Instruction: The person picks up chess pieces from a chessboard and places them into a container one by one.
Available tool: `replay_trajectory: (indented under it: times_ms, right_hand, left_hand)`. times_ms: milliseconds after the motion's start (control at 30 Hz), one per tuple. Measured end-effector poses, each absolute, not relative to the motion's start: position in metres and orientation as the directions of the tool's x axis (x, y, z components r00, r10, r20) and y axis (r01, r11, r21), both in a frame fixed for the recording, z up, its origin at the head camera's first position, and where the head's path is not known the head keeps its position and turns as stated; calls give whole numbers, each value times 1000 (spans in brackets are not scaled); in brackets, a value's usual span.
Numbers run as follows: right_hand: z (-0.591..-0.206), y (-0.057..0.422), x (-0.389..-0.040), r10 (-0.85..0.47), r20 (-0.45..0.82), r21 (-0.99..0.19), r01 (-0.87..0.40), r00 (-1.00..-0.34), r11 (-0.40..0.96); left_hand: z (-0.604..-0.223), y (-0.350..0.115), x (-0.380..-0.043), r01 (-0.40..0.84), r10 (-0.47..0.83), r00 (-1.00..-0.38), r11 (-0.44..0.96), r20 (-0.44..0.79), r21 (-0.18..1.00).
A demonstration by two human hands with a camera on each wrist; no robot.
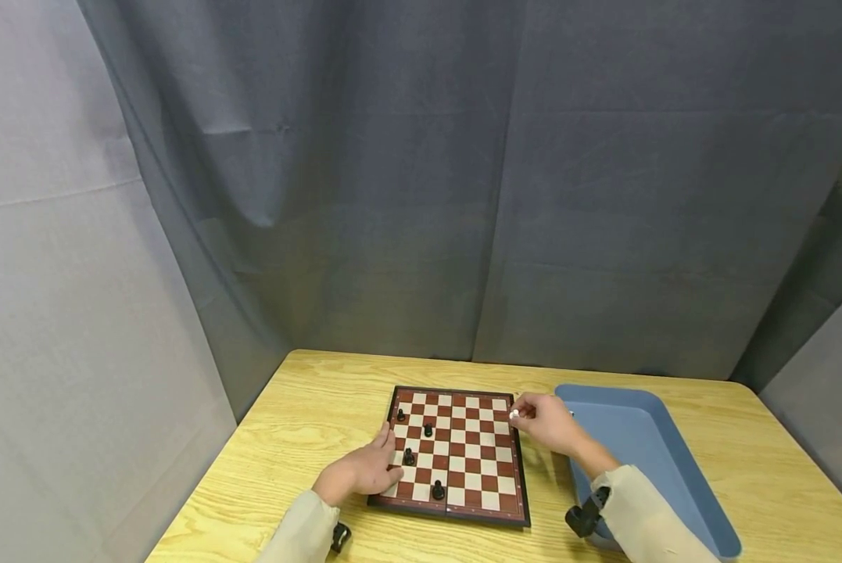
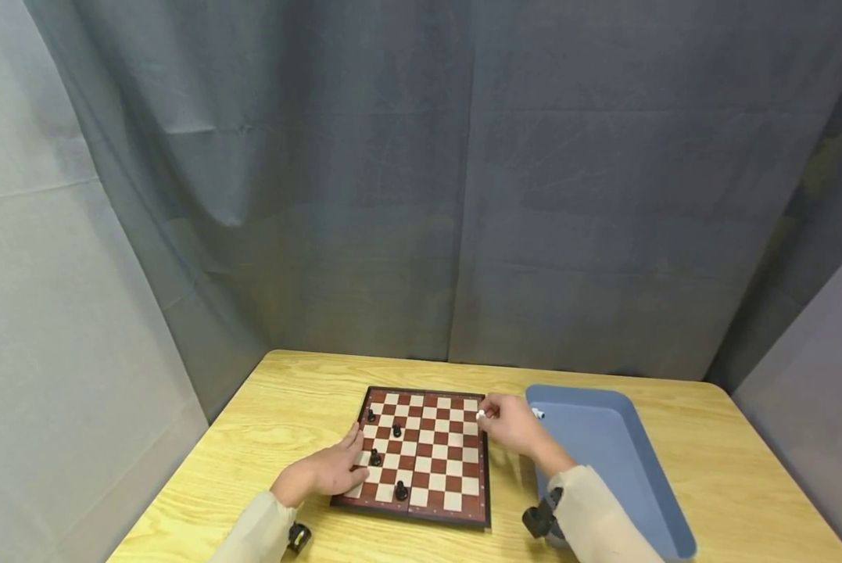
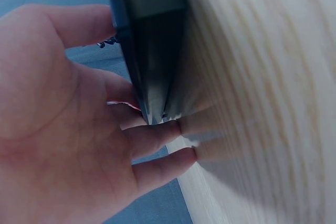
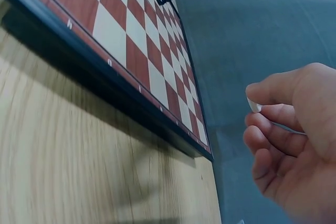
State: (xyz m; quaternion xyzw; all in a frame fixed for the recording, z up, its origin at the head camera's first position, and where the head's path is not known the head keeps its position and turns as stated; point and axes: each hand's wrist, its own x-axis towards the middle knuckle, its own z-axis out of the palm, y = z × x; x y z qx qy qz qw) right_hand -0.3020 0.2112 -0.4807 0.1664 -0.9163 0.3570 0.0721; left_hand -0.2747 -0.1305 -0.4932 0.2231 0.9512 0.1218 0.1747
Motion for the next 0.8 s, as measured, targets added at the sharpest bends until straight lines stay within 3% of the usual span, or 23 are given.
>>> replay_trajectory:
  times_ms: [800]
  right_hand:
    - [-473, 268, -287, -176, 223, -645, -280, -959, 711]
  left_hand:
    - [-492, -127, -270, 381, 466, -842, 870, -271, 314]
